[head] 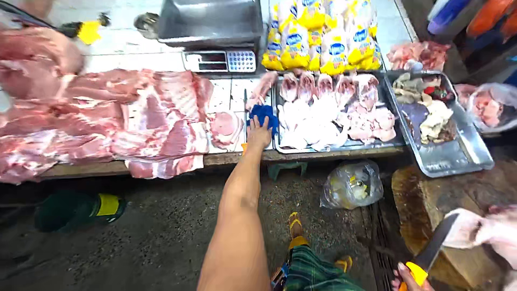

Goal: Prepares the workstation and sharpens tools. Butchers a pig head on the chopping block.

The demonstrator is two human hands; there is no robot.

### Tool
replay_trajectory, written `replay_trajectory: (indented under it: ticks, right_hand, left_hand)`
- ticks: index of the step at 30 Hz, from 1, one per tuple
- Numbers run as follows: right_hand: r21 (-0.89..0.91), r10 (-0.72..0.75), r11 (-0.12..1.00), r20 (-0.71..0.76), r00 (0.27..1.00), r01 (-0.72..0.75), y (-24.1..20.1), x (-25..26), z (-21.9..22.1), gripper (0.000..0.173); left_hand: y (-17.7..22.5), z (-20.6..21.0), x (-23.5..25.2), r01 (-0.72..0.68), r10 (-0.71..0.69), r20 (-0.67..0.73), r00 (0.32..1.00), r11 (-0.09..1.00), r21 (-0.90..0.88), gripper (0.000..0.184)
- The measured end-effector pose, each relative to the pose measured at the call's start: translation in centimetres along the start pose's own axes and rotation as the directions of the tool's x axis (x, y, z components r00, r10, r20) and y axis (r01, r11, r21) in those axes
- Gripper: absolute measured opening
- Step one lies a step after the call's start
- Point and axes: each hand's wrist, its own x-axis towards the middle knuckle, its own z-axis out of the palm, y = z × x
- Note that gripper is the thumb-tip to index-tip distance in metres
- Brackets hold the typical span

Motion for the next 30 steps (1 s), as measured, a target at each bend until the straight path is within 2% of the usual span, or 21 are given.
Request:
replay_trajectory:
  ticks: [3,6,8,10,11,13,15,18,20,23,26,28,30]
  right_hand:
    - [-0.048,0.028,0.998,-0.009,1.000,-0.029,0.1,-0.6,2.0,0.035]
    - [-0.064,0.001,0.998,-0.004,1.000,-0.002,0.7,0.0,3.2,0.036]
    - [-0.068,-0.010,0.998,0.011,1.000,0.011,0.1,0.8,4.0,0.036]
    - [-0.065,-0.020,0.998,0.017,1.000,0.021,-0.7,1.3,4.5,0.036]
    - [-0.060,-0.022,0.998,0.014,1.000,0.023,-0.9,1.5,4.8,0.035]
    - [-0.041,-0.030,0.999,0.009,1.000,0.031,-1.3,1.8,4.8,0.033]
    - [-0.015,-0.048,0.999,-0.014,0.999,0.048,-1.2,2.1,4.4,0.031]
    - [0.024,-0.020,0.999,-0.048,0.999,0.021,-0.4,2.1,3.1,0.033]
    - [0.040,0.006,0.999,-0.078,0.997,-0.002,0.3,2.0,2.0,0.035]
    - [0.078,0.021,0.997,-0.121,0.992,-0.012,1.7,2.3,0.1,0.035]
    - [0.138,0.039,0.990,-0.155,0.987,-0.017,2.4,3.0,-1.9,0.035]
    - [0.163,0.028,0.987,-0.178,0.984,0.002,2.9,3.8,-3.4,0.034]
    - [0.184,0.002,0.982,-0.200,0.980,0.035,3.2,4.7,-5.0,0.034]
  left_hand:
    - [0.2,0.0,-3.8,-0.018,0.017,-0.052,0.998,1.000,-0.009,0.044]
    - [1.6,0.2,-7.9,-0.072,0.071,-0.032,0.997,0.996,-0.044,0.034]
    - [1.6,0.3,-8.3,-0.089,0.088,-0.028,0.996,0.995,-0.048,0.040]
    - [2.2,-0.4,-7.3,-0.040,0.040,-0.001,0.999,0.999,-0.033,0.059]
    - [2.4,-0.6,-6.9,-0.023,0.023,0.021,1.000,1.000,0.000,0.063]
    - [2.3,-0.7,-6.6,-0.013,0.009,0.067,0.998,0.998,0.059,0.057]
    - [2.1,-1.2,-6.4,-0.011,0.010,0.070,0.998,1.000,0.024,0.047]
    - [3.8,-4.1,-7.5,0.118,-0.118,0.011,0.993,0.991,-0.059,0.054]
    - [6.4,-6.5,-8.8,0.211,-0.220,-0.069,0.973,0.970,-0.123,0.061]
    - [13.2,-9.5,-12.2,0.140,-0.194,-0.145,0.970,0.939,-0.315,0.055]
    - [21.6,-10.2,-15.7,-0.065,0.042,-0.060,0.997,0.888,-0.456,0.045]
    - [27.2,-8.9,-17.0,-0.217,0.238,-0.019,0.971,0.845,-0.489,0.042]
    - [33.5,-7.8,-18.0,-0.298,0.356,0.016,0.934,0.806,-0.512,0.038]
